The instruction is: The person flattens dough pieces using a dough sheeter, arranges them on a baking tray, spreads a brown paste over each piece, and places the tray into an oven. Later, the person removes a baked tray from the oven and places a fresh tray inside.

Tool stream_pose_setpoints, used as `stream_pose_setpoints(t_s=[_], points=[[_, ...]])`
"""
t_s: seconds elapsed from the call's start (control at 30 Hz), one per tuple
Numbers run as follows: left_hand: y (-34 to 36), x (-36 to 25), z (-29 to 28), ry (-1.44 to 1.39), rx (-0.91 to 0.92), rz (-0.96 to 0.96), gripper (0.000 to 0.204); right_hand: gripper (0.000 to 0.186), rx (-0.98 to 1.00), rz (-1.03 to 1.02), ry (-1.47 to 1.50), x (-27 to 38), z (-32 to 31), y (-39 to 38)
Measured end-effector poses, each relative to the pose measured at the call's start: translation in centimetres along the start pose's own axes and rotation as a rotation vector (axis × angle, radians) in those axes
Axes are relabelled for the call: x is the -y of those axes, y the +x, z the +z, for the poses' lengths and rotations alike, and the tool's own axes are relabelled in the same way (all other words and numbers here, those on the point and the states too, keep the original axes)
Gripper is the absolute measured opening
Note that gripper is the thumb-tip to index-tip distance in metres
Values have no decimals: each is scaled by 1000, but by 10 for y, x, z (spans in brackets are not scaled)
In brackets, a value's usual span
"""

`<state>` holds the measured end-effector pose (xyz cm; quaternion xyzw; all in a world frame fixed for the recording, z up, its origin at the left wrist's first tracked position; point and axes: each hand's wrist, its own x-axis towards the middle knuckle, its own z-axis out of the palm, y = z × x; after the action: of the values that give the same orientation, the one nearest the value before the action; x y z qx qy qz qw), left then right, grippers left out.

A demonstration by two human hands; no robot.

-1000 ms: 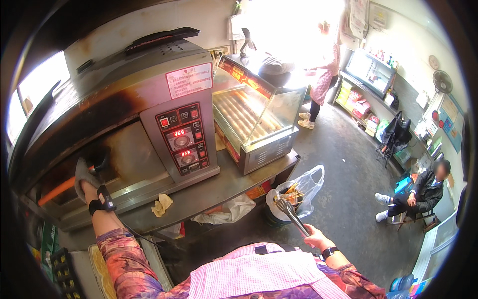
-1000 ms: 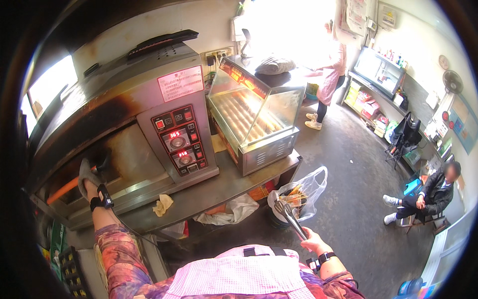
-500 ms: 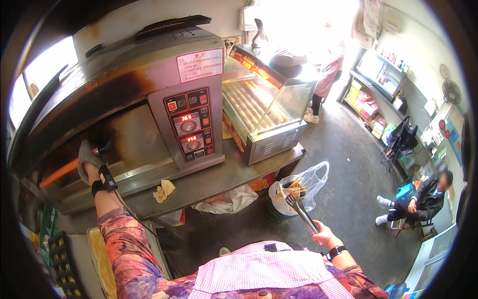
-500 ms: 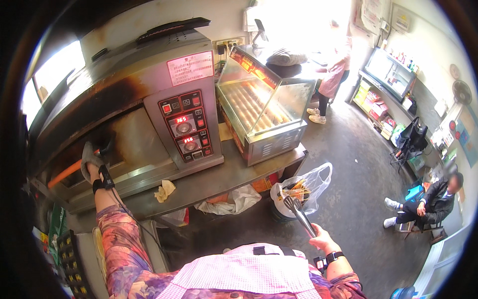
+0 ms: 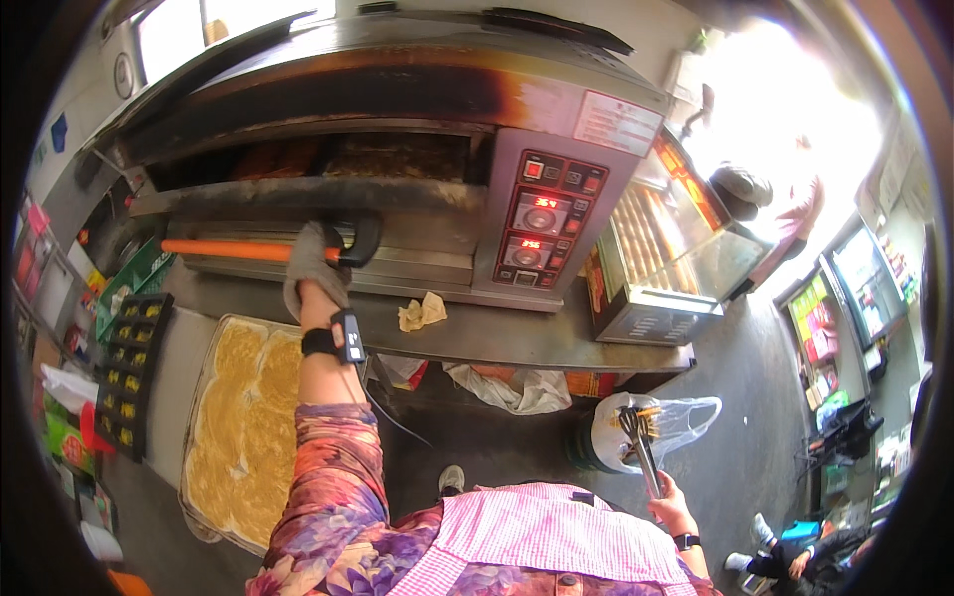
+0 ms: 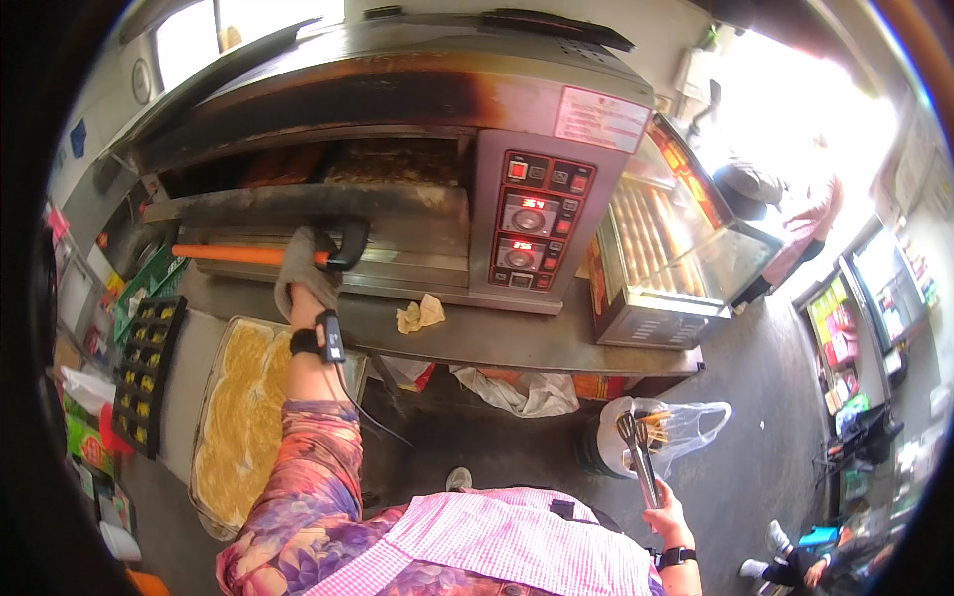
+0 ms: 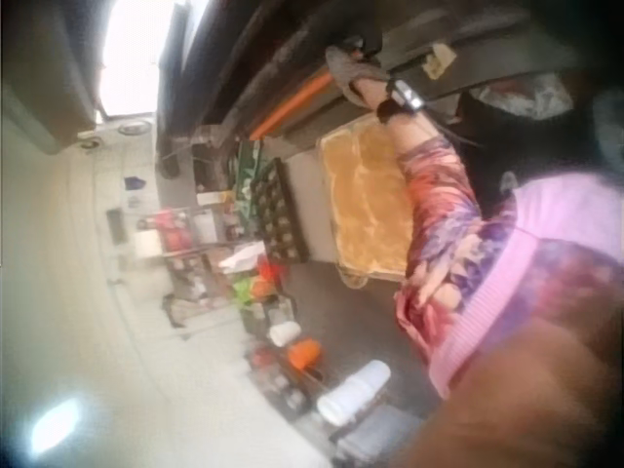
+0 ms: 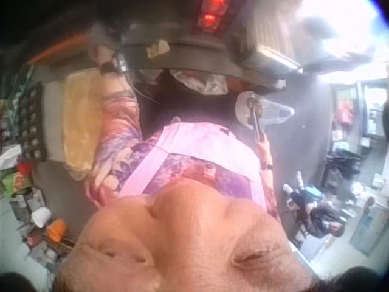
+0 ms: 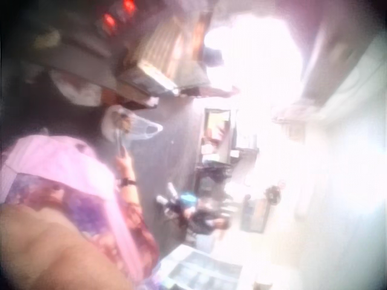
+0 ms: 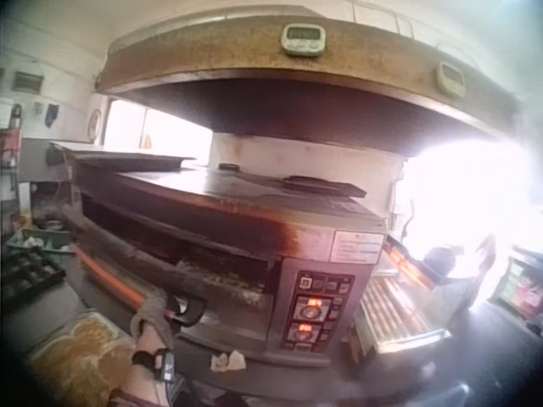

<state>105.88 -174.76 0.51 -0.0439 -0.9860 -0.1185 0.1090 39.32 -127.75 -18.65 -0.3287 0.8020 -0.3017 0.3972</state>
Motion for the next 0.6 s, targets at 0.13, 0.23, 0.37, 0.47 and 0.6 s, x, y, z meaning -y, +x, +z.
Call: stream_pose_setpoints(t_s=[0.13,0.23,0.37,0.47,0.6], points=[[-31,28,48,-100,-270,-304,78,88,76,-34,7,17,-1,14],[-45,39,100,-159,-542,-659,77,88,114,-40,-87,30,1,23],[-36,22,142,-265,-890,-1079,75,87,169,-86,-156,43,6,32],[-24,-40,215,-554,-1350,-1371,66,86,206,-112,-171,51,10,36],[-18,-89,277,-782,-1286,-1662,35,85,232,-152,-136,59,12,38]])
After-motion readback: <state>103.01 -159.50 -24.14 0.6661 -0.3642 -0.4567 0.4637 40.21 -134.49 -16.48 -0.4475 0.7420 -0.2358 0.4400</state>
